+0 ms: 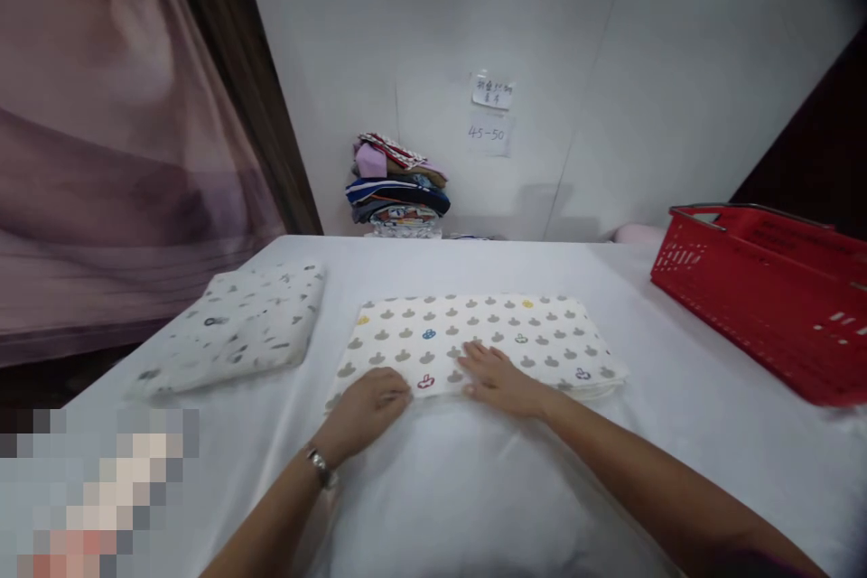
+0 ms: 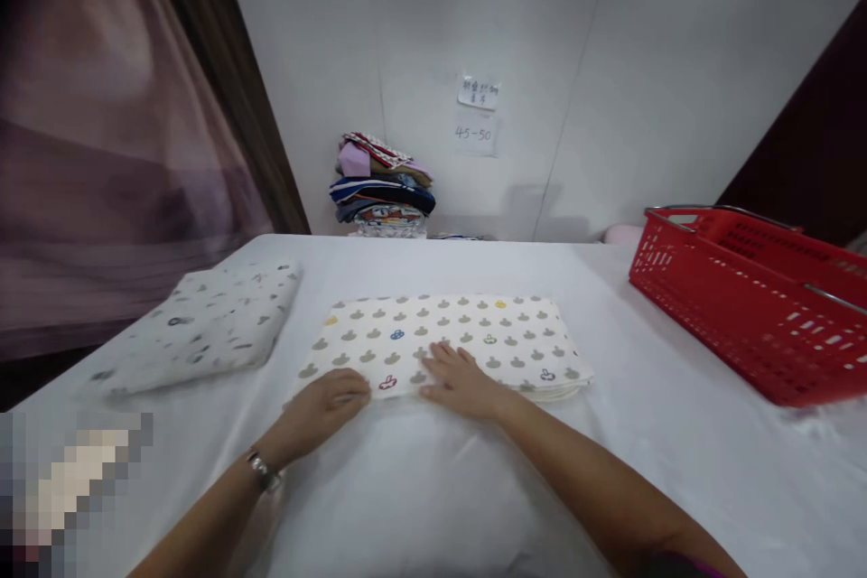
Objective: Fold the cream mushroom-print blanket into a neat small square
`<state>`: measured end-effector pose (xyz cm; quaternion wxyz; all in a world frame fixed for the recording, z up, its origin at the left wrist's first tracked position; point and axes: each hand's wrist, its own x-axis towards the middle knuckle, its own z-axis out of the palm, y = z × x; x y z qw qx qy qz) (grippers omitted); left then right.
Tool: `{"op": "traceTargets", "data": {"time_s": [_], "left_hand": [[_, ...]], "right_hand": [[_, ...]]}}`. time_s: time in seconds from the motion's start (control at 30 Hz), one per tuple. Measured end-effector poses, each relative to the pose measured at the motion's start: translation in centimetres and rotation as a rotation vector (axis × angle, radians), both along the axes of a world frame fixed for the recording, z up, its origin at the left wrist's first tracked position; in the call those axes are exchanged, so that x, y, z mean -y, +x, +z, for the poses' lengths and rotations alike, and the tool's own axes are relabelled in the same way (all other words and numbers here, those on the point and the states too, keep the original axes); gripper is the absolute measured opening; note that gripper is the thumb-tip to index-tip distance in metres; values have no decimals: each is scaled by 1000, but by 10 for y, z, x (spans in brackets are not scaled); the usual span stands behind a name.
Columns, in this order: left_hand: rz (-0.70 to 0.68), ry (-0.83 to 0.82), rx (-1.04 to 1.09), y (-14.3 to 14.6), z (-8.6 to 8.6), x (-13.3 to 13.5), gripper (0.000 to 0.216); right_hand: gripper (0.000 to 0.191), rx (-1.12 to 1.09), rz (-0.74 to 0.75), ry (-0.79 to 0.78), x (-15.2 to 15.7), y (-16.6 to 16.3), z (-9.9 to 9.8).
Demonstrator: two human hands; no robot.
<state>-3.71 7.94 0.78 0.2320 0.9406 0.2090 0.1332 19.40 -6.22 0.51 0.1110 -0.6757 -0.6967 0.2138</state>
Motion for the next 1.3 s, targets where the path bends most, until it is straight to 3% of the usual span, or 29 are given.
{"op": "traceTargets", "data": {"time_s": [0.07,0.2,0.33,0.43,0.6,0.83,0.97,1.1,1.17,1.3], "left_hand": [[72,19,4,6,4,-14,30],[238,291,-63,19,-7,-45,45],[268,419,-262,16,-31,-59,51],[249,464,-325,11,-42,-59,52],[225,478,-384,10,-40,-58,47],[291,374,-369,15,-36,-54,58],[302,300,-360,13,-34,-56,59],[293,206,-356,22,-20,-58,51],[278,217,-316,39,-9,-58,46],[223,228,-302,85,-2,-67,62]], "right_hand": [[66,3,-43,39,-9,10,8],[70,195,-225,114,-27,56,4],[73,323,-500,-33,-25,113,-17],[74,317,-539,-47,-18,134,-27],[70,247,-535,-22,-12,147,-24],[64,440,-695,26,10,188,-38],[63,439,-683,37,14,192,-43],[63,455,-680,63,9,179,-33],[63,470,-601,108,-3,164,-28],[63,409,-372,137,-39,129,-24]]}}
